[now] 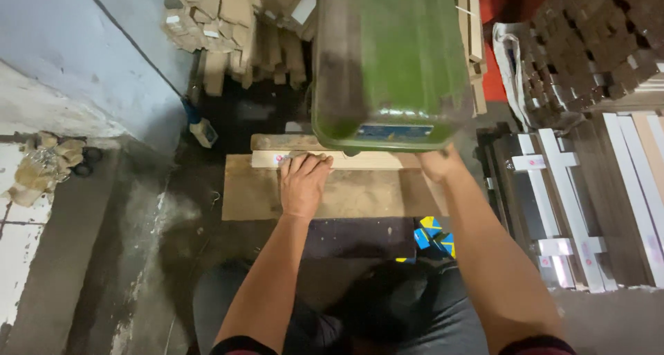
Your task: The person is picking up wooden slats from a pile, placing them under a pneumatic press for processing, and then stacking the finished pieces.
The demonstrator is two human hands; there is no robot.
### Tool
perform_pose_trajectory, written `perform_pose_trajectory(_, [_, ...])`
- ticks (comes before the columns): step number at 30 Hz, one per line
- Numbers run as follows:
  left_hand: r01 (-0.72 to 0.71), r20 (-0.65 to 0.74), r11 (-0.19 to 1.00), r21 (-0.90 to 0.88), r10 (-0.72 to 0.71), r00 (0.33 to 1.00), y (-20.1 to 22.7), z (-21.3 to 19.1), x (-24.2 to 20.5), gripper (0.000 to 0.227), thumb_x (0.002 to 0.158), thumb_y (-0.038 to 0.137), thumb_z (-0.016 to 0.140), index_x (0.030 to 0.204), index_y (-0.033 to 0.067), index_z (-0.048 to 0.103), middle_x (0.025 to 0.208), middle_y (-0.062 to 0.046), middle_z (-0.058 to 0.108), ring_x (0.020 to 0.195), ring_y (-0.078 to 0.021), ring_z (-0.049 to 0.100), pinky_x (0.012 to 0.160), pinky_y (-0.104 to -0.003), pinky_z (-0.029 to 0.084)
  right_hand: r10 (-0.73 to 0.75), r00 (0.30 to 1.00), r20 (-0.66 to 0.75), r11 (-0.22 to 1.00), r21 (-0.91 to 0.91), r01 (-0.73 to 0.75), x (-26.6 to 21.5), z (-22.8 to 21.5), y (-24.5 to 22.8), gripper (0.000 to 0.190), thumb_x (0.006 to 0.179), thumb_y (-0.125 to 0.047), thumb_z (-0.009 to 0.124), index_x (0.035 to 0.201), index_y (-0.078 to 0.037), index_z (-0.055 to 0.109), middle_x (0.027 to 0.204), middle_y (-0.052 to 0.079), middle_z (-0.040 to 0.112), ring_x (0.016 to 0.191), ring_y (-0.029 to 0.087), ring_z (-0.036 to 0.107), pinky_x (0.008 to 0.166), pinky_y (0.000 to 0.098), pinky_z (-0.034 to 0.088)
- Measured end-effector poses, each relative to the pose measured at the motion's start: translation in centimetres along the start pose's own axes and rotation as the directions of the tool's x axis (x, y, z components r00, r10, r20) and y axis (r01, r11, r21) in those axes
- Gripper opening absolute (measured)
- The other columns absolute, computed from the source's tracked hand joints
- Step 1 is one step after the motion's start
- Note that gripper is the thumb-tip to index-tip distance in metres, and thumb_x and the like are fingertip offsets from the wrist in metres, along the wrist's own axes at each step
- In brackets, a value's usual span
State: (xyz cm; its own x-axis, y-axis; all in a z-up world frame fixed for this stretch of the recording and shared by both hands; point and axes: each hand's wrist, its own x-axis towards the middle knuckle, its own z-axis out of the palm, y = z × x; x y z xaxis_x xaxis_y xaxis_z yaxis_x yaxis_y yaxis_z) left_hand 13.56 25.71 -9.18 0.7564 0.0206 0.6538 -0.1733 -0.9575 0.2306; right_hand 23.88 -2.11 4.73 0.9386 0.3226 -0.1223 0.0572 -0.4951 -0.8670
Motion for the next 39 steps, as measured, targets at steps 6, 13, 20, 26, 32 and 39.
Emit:
perform_pose_trajectory(6, [0.000, 0.001, 1.000, -0.023, 0.000, 1.000, -0.2, 0.2, -0.1, 0.019, 0.099, 0.036, 0.064, 0.114, 0.0294, 0.072, 0.106, 0.008, 0.069, 0.107, -0.0170, 0.061, 0.098, -0.040, 0.041, -0.196, 0.978, -0.074, 0.949, 0.238, 0.208, 4.7, -0.9, -2.7, 0.018, 0.103, -0.024, 0.065, 0.100, -0.009, 0.075, 0.086, 0.004, 0.072, 0.078, 0.018, 0.067, 0.074, 0.0342, 0.056])
perform_pose_trajectory(13, [0.004, -0.007, 1.000, -0.030, -0.004, 1.000, -0.3, 0.3, -0.3, 0.019, 0.099, 0.038, 0.064, 0.113, 0.0283, 0.073, 0.106, 0.007, 0.069, 0.107, -0.0168, 0.061, 0.099, -0.040, 0.041, -0.364, 0.907, -0.211, 0.785, 0.454, 0.421, 6.0, -2.9, -5.8, 0.013, 0.101, -0.022, 0.069, 0.112, -0.014, 0.071, 0.097, -0.003, 0.070, 0.088, 0.011, 0.065, 0.078, 0.0288, 0.056])
perform_pose_trajectory(20, [-0.063, 0.091, 0.995, 0.072, 0.057, 0.994, 1.4, -2.7, 0.4, 0.048, 0.080, -0.007, 0.069, 0.121, 0.0183, 0.072, 0.110, 0.001, 0.064, 0.102, -0.0264, 0.054, 0.096, -0.045, 0.042, -0.370, 0.869, -0.329, 0.863, 0.224, 0.453, -1.2, -3.7, -11.9, 0.031, 0.110, -0.039, 0.047, 0.123, -0.012, 0.056, 0.100, -0.002, 0.061, 0.083, 0.008, 0.058, 0.070, 0.0235, 0.052])
perform_pose_trajectory(26, [-0.062, -0.001, 0.995, 0.081, 0.063, 0.998, 0.6, -0.7, -0.2, 0.021, 0.104, 0.032, 0.055, 0.119, 0.0239, 0.067, 0.108, 0.001, 0.063, 0.108, -0.0203, 0.059, 0.099, -0.041, 0.040, -0.640, 0.665, -0.384, 0.741, -0.080, 0.667, -6.6, -2.2, -9.6, 0.022, 0.113, -0.002, 0.037, 0.129, 0.004, 0.052, 0.103, 0.017, 0.053, 0.094, 0.026, 0.050, 0.088, 0.0431, 0.047])
perform_pose_trajectory(32, [-0.072, -0.003, 0.990, 0.118, 0.073, 0.997, 0.8, -1.1, -0.3, 0.024, 0.105, 0.031, 0.054, 0.125, 0.0236, 0.066, 0.122, 0.002, 0.063, 0.114, -0.0200, 0.057, 0.102, -0.040, 0.039, -0.629, 0.662, -0.407, 0.774, -0.251, 0.581, -10.1, 0.3, -6.2, 0.023, 0.110, -0.012, 0.047, 0.126, 0.002, 0.057, 0.119, 0.014, 0.053, 0.119, 0.037, 0.054, 0.099, 0.0403, 0.045])
perform_pose_trajectory(39, [-0.065, -0.024, 0.984, 0.164, 0.070, 0.997, 1.2, -1.7, 0.2, 0.024, 0.103, 0.037, 0.058, 0.123, 0.0256, 0.067, 0.122, 0.003, 0.063, 0.112, -0.0202, 0.056, 0.101, -0.042, 0.039, -0.635, 0.644, -0.427, 0.768, -0.253, 0.589, -10.1, 0.6, -5.9, 0.020, 0.109, -0.010, 0.050, 0.122, 0.001, 0.061, 0.120, 0.014, 0.064, 0.123, 0.034, 0.053, 0.095, 0.0371, 0.048])
